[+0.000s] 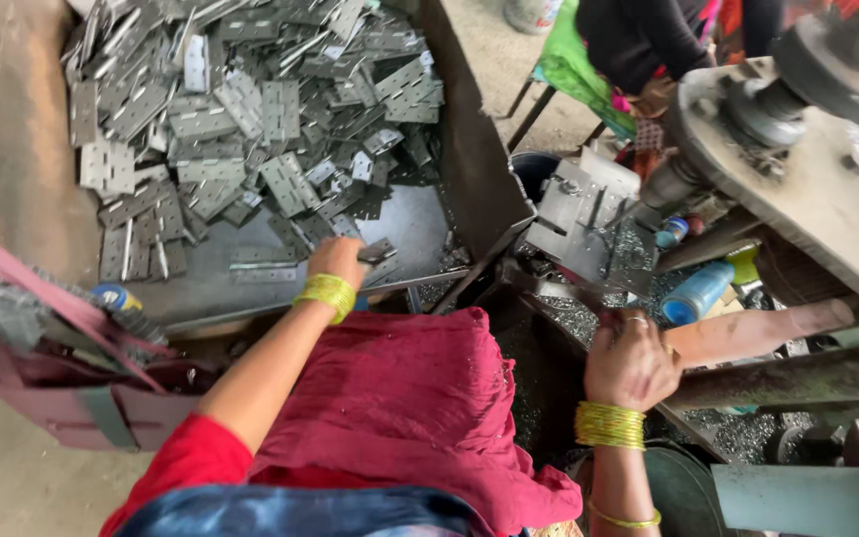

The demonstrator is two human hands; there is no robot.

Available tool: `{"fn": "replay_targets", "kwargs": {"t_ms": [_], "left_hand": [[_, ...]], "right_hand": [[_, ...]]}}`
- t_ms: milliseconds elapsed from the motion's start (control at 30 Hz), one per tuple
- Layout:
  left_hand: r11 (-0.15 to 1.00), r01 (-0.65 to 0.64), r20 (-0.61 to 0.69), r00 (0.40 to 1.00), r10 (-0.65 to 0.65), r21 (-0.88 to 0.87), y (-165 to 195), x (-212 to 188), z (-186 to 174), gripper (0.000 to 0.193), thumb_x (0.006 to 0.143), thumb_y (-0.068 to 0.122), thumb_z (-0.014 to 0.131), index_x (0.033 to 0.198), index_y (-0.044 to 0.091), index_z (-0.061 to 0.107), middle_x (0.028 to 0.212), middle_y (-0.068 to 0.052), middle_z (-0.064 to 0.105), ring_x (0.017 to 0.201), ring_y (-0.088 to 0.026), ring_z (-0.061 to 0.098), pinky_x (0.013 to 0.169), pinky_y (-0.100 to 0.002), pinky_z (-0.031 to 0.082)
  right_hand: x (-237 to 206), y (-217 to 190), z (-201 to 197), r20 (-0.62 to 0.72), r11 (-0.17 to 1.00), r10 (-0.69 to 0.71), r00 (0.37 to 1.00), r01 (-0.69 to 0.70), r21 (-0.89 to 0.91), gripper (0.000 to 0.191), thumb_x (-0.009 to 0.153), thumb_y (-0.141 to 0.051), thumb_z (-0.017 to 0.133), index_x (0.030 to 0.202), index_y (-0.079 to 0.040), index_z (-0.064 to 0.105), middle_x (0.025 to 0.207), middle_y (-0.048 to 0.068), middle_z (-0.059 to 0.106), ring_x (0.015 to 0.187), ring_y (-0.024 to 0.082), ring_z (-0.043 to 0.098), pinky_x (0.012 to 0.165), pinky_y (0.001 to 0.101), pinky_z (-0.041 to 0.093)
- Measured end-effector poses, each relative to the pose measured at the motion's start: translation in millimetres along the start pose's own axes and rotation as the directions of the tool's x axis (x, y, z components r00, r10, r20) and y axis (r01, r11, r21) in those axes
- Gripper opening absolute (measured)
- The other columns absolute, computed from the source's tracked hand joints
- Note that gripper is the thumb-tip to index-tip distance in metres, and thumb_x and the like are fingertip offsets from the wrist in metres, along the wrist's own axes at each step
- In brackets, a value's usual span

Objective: The person repeatedly picks up small metal plates from a bin and places them into a press machine. They operate the machine's lever to process each plate and then remove the finished piece, continuing this cycle throughout the clip.

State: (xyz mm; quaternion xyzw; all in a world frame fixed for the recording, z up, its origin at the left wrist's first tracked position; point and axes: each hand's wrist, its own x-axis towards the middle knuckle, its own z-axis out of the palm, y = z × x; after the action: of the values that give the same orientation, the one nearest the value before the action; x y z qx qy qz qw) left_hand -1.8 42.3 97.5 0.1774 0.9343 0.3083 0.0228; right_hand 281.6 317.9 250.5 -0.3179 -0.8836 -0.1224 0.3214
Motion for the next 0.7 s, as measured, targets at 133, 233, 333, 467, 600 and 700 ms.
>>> {"fn": "replay_targets", "kwargs": {"t_ms": [133,233,333,467,600,700], "left_hand": [[0.831,-0.067,0.152,0.972,0.179,-0.552,76,-2,43,0.029,0.078,0.022,0.086,0.097,0.003,0.075,0.095,-0.018,0.076,0.085,-0.031,0.073,0.077,-0.038,0.056],[0.489,0.028,0.244,0.89,0.384,-0.872,121,-33,53,0.026,0.078,0.01,0.08,0.103,0.004,0.076,0.096,-0.012,0.078,0.084,-0.019,0.075,0.077,-0.031,0.058],[0.602,-0.027,0.213,0.922,0.323,-0.798,137,-61,52,0.025,0.081,0.009,0.078,0.105,0.004,0.074,0.094,-0.007,0.08,0.082,-0.013,0.073,0.076,-0.029,0.057],[0.738,-0.131,0.149,0.942,0.301,-0.662,146,-67,42,0.03,0.077,0.01,0.082,0.105,0.004,0.073,0.093,-0.011,0.078,0.082,-0.017,0.073,0.076,-0.031,0.055],[0.597,0.019,0.45,0.677,0.582,-0.802,155,-20,24,0.069,0.069,0.002,0.079,0.132,0.02,0.059,0.089,-0.016,0.07,0.077,-0.021,0.073,0.072,-0.032,0.055],[0.711,-0.385,0.258,0.744,0.616,-0.589,188,8,27,0.037,0.078,0.006,0.071,0.114,0.013,0.079,0.089,-0.01,0.078,0.082,-0.024,0.077,0.076,-0.035,0.058]], "right_hand": [[-54,-38,82,0.332,0.961,0.038,0.943,-0.126,0.247,0.027,0.087,-0.03,0.076,0.108,-0.014,0.073,0.096,0.015,0.073,0.088,0.038,0.069,0.076,0.0496,0.054],[-83,-67,115,0.526,0.152,-0.197,0.827,-0.504,0.85,0.018,0.104,-0.008,0.066,0.115,0.006,0.065,0.093,0.007,0.068,0.082,0.013,0.06,0.071,0.0352,0.053],[-100,-69,119,0.722,-0.115,-0.102,0.684,-0.729,0.675,0.019,0.096,-0.004,0.056,0.112,0.003,0.064,0.09,0.001,0.072,0.076,0.01,0.07,0.066,0.0341,0.066],[-99,-77,101,0.615,0.124,-0.024,0.788,-0.608,0.784,0.018,0.096,-0.004,0.062,0.109,0.007,0.068,0.089,0.006,0.073,0.076,0.01,0.068,0.066,0.0314,0.06],[-58,-65,66,0.481,0.777,-0.109,0.87,-0.227,0.587,0.029,0.089,-0.015,0.074,0.113,0.001,0.069,0.09,0.018,0.073,0.081,0.03,0.07,0.071,0.043,0.057],[-15,-53,35,0.193,0.97,-0.057,0.98,0.008,0.244,0.053,0.076,-0.023,0.078,0.12,-0.001,0.06,0.097,0.02,0.071,0.088,0.039,0.069,0.075,0.0461,0.056]]}}
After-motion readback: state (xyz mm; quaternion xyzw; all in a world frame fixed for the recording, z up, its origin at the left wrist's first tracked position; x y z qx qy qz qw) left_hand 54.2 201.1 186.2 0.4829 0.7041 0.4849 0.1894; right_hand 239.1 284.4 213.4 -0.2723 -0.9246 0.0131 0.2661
